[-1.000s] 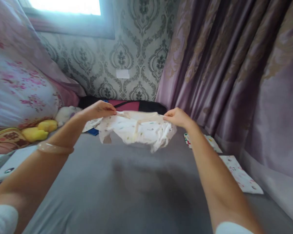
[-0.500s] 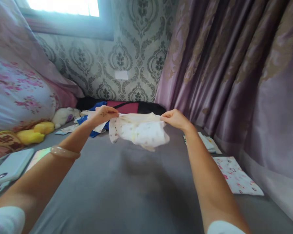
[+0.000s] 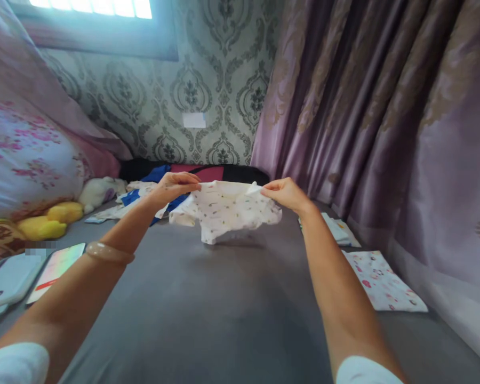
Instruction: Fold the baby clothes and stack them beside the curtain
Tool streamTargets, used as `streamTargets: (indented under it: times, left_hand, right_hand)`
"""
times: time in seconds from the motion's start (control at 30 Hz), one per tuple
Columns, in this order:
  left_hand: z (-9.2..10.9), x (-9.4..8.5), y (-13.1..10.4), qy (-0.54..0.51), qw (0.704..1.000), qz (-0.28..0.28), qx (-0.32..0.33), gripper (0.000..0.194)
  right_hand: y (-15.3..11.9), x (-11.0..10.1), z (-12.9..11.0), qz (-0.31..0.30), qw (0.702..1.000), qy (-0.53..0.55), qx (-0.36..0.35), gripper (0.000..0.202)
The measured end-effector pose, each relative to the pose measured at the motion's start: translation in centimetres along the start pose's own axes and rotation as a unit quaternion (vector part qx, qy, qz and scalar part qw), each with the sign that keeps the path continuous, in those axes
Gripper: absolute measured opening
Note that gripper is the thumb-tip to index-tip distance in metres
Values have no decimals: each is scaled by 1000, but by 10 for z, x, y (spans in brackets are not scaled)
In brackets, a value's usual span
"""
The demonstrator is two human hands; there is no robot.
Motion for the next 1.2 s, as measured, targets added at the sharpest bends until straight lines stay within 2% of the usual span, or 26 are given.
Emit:
streamTargets:
  times: [0.07,0.2,0.33,0.5,0.67,0.73,0.83,0.93,0.97,1.07,1.13,1.2]
  left_hand:
    - [-3,2,0,-32,999,4,-17,30]
    - [-4,4,-1,-40,999,3,-24,34]
    - [-8,1,-1,-24,1000,10,-14,34]
    - [-12,-4,0,-43,999,32,2,35]
    - [0,-1,-3,-24,999,25,26,34]
    - [10,-5,-6,-16,999,27,35,32]
    - [26,-19,-10,-10,1000,13,22,31]
    - [38,-34,-11,22,1000,-17,7,30]
    - [39,-35,-9,49,998,-35,8,29]
    - [37,-27,-2,183,979,-77,37,26]
    - [34,-21,3,269,959,-53,68,26]
    - [30,-18,6,311,946,-12,86,28]
  right_hand:
    - [2,-2,-1,10,1000,0,-14,26]
    - [6,-18,0,84,996,14,-38,33]
    - [10,-19,2,79,995,35,-57,36]
    - [9,-26,5,104,991,43,-67,34]
    - [0,-30,1,124,991,10,-51,36]
    - [-8,-32,-4,117,992,1,-42,37]
    - [-25,-32,-15,68,997,-25,-39,39]
    - [-37,-31,-23,13,997,-57,-51,38]
    - [-38,-30,-24,14,995,-81,-57,36]
    - [-27,-29,-22,79,979,-172,-77,27]
    - [-17,-28,-20,148,961,-211,-100,20]
    - [-9,-28,-18,204,941,-239,-122,19]
Point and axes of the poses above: each hand's wrist, its own y-axis towards the middle knuckle, its own x-axis out of the palm, z = x × y, the point moved 9 cm from there along y, towards the middle knuckle, and after that the axes turned 8 degrees about x, right-handed, at the moved point
